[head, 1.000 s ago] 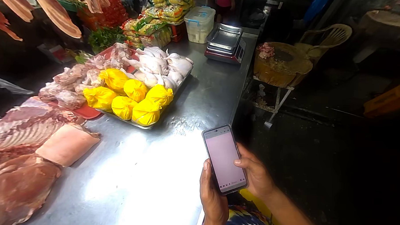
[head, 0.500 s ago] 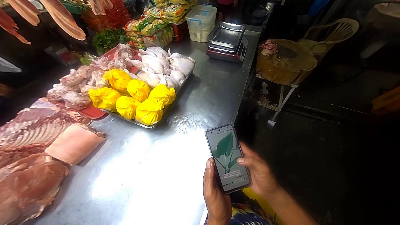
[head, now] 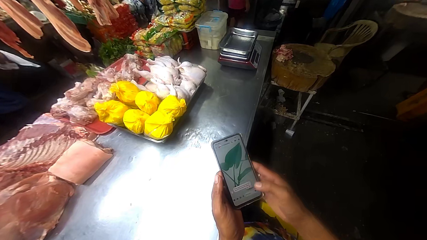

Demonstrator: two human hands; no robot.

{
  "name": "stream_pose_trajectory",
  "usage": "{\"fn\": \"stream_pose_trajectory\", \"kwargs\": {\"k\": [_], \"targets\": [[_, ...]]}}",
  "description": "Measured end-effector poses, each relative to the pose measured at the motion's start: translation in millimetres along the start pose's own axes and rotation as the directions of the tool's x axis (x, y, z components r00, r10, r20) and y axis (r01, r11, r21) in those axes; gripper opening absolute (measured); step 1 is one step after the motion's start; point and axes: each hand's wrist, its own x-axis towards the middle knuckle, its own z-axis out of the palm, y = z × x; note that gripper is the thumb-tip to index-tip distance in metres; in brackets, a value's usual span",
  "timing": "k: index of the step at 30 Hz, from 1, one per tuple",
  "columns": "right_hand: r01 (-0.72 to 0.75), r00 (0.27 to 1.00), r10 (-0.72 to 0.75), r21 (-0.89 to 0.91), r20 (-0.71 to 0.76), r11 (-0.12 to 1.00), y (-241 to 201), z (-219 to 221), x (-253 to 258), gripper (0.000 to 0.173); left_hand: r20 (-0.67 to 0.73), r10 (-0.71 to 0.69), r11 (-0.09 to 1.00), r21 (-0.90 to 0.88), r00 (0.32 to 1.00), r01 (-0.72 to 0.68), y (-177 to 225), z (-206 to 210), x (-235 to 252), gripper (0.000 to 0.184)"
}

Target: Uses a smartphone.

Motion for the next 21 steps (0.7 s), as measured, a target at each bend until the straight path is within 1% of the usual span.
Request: {"fn": "stream_pose_trajectory", "kwargs": {"k": [3,6,10,13,15,18,21], "targets": [[0.001,0.998,0.004,-0.074,0.064,0.997,-2,2,-7,0.069,-0.003,0.048,0.996,0.075,0.999,-0.048,5,0,3,0.042],[0.013,0.998,-0.007,-0.098,0.062,0.995,-5,8,-11,0.074,0.011,0.028,0.995,0.1,1.0,-0.029,7,1,2,0.042],[-0.024,0.997,0.025,-0.009,0.068,1.0,-8,7,-14,0.074,0.029,-0.004,0.998,0.064,1.0,0.002,7,2,0,0.041],[-0.064,0.996,0.061,0.051,0.065,0.997,-9,6,-16,0.069,0.033,0.005,1.0,0.024,0.999,-0.006,6,5,0,0.039],[-0.068,0.996,0.063,0.076,0.066,0.995,-9,5,-16,0.07,0.059,0.008,0.999,0.03,0.998,-0.01,5,4,-2,0.04],[-0.065,0.995,0.055,0.138,0.078,0.988,-8,8,-18,0.083,0.088,-0.041,0.995,0.096,0.995,0.033,6,4,-6,0.044],[-0.054,0.996,0.039,0.18,0.086,0.982,-6,6,-19,0.09,0.027,-0.136,0.965,0.229,0.99,0.127,14,15,-16,0.046]]}}
